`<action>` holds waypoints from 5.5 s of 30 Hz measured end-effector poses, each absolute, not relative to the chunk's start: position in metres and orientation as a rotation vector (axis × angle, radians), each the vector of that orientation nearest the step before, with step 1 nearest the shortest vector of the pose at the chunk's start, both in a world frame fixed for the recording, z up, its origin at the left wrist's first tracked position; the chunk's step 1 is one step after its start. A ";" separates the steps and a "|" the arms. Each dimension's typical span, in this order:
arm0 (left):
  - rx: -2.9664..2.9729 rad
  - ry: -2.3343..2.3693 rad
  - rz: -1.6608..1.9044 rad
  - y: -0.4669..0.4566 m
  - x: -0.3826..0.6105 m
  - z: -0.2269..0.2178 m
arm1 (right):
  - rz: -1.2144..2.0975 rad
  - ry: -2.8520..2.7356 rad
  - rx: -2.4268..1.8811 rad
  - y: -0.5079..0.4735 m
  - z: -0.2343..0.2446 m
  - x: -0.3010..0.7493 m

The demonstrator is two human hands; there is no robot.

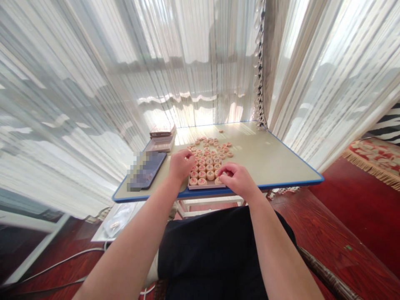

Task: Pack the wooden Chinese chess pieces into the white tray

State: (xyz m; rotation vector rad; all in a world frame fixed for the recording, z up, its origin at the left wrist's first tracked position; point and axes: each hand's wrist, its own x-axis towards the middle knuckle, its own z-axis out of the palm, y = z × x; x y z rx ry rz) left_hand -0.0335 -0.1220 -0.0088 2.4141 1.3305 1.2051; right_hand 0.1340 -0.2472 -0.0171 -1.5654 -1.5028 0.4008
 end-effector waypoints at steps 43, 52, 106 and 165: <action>2.450 1.309 1.190 -0.121 -0.033 -0.012 | 0.107 -1.968 -1.334 -0.253 -0.024 0.128; 2.424 1.327 1.225 -0.119 -0.033 -0.012 | 0.215 -1.937 -1.283 -0.257 -0.017 0.127; 2.220 1.501 1.355 -0.099 -0.030 -0.008 | 0.259 -2.080 -1.622 -0.109 0.015 0.192; 1.598 0.865 1.102 -0.042 0.008 0.013 | 0.594 -2.114 -1.788 -0.128 0.023 0.204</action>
